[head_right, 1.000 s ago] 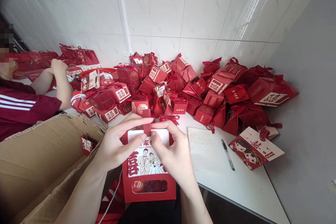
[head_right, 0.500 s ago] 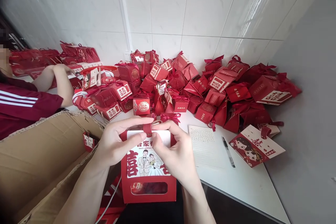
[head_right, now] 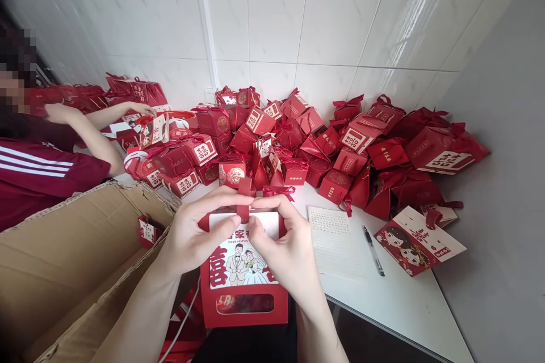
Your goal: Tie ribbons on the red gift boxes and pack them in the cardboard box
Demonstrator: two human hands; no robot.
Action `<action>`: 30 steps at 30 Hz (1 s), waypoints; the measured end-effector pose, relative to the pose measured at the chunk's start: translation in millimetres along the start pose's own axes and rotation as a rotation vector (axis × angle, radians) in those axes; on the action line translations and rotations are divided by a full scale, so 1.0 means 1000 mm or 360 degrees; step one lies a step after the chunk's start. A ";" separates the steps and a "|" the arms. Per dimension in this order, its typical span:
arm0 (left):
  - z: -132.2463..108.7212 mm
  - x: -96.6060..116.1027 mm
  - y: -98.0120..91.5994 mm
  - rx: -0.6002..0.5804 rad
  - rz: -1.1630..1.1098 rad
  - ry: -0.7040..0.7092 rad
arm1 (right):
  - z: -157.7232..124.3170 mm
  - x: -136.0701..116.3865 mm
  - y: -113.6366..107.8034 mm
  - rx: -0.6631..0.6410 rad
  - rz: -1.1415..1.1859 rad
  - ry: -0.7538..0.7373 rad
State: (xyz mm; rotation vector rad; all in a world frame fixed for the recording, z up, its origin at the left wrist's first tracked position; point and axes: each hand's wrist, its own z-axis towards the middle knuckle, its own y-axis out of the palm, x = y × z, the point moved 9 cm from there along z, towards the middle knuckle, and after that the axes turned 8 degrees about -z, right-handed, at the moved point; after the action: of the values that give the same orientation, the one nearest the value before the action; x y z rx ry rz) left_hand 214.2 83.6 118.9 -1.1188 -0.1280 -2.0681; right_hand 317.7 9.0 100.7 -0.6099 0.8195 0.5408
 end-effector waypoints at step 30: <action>-0.046 -0.026 0.002 0.0047 -0.0136 -0.0136 | -0.019 0.053 -0.066 0.1380 0.0765 -0.0215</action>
State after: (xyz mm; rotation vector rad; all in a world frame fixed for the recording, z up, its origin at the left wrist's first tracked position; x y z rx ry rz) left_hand 192.7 77.8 70.6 -1.2026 -0.2513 -2.0865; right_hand 381.3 -39.5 67.1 0.4279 0.9754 0.5852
